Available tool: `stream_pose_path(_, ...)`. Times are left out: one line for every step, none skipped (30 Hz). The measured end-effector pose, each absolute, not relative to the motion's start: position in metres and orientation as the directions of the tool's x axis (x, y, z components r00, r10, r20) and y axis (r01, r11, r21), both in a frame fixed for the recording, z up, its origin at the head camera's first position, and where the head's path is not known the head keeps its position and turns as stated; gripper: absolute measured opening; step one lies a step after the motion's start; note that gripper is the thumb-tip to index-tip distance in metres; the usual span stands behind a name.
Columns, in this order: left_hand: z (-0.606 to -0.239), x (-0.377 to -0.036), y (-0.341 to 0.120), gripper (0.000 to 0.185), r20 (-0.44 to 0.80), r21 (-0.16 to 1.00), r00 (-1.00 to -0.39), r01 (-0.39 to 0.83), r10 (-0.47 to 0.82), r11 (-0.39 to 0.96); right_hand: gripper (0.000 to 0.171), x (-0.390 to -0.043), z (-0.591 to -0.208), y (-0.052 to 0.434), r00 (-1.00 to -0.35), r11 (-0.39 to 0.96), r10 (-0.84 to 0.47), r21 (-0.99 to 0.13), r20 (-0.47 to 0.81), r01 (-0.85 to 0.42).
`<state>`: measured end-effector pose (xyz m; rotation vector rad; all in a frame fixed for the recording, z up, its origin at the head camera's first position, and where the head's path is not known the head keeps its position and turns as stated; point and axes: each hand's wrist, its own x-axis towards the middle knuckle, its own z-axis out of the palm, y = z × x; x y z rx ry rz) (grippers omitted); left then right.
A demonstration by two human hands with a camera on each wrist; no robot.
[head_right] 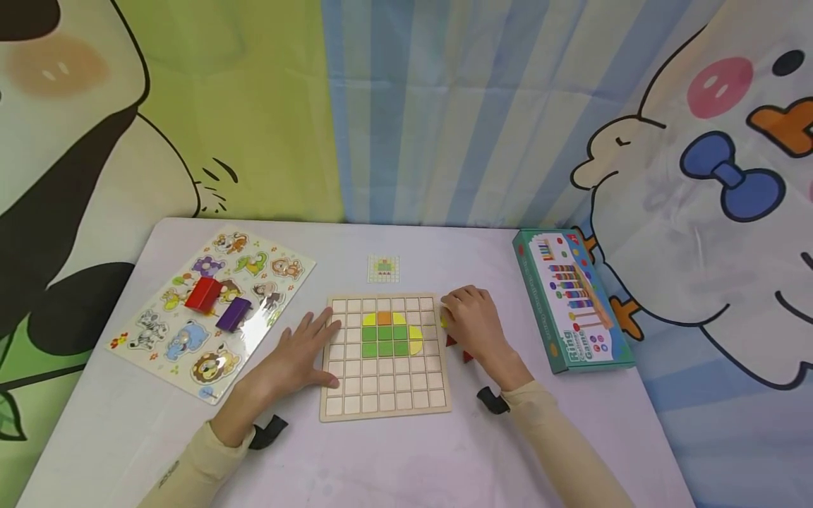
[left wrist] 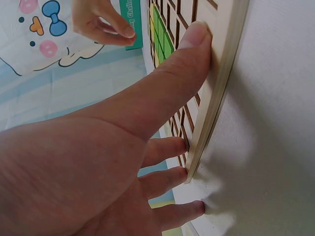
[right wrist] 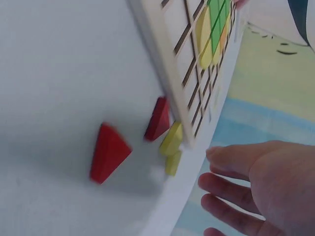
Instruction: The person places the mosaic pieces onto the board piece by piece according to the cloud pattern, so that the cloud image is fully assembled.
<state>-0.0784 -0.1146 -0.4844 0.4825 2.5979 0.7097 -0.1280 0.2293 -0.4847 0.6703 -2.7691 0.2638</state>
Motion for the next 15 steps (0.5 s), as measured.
stream_pose_path(-0.4847,-0.0785,-0.1146,0.107,-0.286,0.543,-0.86,0.218,0.423,0.811,0.018,-0.1288,-0.4857,0.2324,-0.867,0.888,-0.394,-0.116,0.304,-0.444)
stream_pose_path(-0.4847,-0.0785,-0.1146,0.108,-0.284,0.545,-0.86,0.218,0.423,0.81,0.017,-0.1297,-0.4872,0.2352,-0.88,0.899,-0.372,-0.122,0.295,-0.421)
stream_pose_path(-0.4851,-0.0786,-0.1145,0.108,-0.285,0.544,-0.861,0.217,0.422,0.81,0.017,-0.1304,-0.4886,0.2374,-0.891,0.907,-0.353,-0.13,0.284,-0.4)
stream_pose_path(-0.4858,-0.0787,-0.1144,0.108,-0.288,0.544,-0.86,0.214,0.421,0.811,0.017,-0.131,-0.4899,0.2388,-0.902,0.913,-0.336,-0.14,0.271,-0.383)
stream_pose_path(-0.4865,-0.0787,-0.1143,0.108,-0.291,0.544,-0.86,0.212,0.419,0.812,0.016,-0.1313,-0.4909,0.2396,-0.91,0.917,-0.324,-0.15,0.258,-0.369)
stream_pose_path(-0.4873,-0.0788,-0.1142,0.108,-0.289,0.546,-0.861,0.211,0.419,0.811,0.016,-0.1316,-0.4919,0.2399,-0.918,0.921,-0.312,-0.159,0.244,-0.355)
stream_pose_path(-0.4879,-0.0788,-0.114,0.108,-0.289,0.549,-0.861,0.21,0.419,0.809,0.016,-0.1317,-0.4928,0.24,-0.924,0.923,-0.303,-0.169,0.231,-0.345)
stream_pose_path(-0.4884,-0.0788,-0.1138,0.108,-0.288,0.549,-0.861,0.21,0.42,0.809,0.015,-0.1317,-0.4936,0.2399,-0.93,0.925,-0.297,-0.177,0.218,-0.337)
stream_pose_path(-0.4889,-0.0789,-0.1137,0.108,-0.289,0.55,-0.861,0.209,0.419,0.809,0.015,-0.1312,-0.4939,0.2396,-0.933,0.925,-0.295,-0.183,0.207,-0.333)
stream_pose_path(-0.489,-0.0789,-0.1136,0.108,-0.29,0.548,-0.86,0.21,0.42,0.809,0.015,-0.1306,-0.4943,0.2394,-0.934,0.925,-0.295,-0.186,0.199,-0.332)
stream_pose_path(-0.4891,-0.0791,-0.1135,0.108,-0.29,0.547,-0.86,0.211,0.42,0.81,0.014,-0.1297,-0.4945,0.2392,-0.935,0.923,-0.299,-0.188,0.193,-0.334)
stream_pose_path(-0.489,-0.0792,-0.1136,0.108,-0.291,0.547,-0.859,0.212,0.421,0.81,0.014,-0.1285,-0.4945,0.2392,-0.933,0.921,-0.307,-0.19,0.189,-0.341)
stream_pose_path(-0.4889,-0.0794,-0.1138,0.108,-0.291,0.545,-0.859,0.213,0.421,0.811,0.014,-0.1271,-0.4944,0.2393,-0.931,0.918,-0.315,-0.19,0.185,-0.348)
stream_pose_path(-0.4886,-0.0795,-0.1141,0.108,-0.29,0.543,-0.859,0.215,0.421,0.812,0.015,-0.1257,-0.4942,0.2391,-0.928,0.915,-0.325,-0.187,0.18,-0.357)
stream_pose_path(-0.4883,-0.0797,-0.1145,0.108,-0.29,0.542,-0.859,0.215,0.421,0.812,0.015,-0.1244,-0.4938,0.2389,-0.925,0.912,-0.336,-0.185,0.178,-0.366)
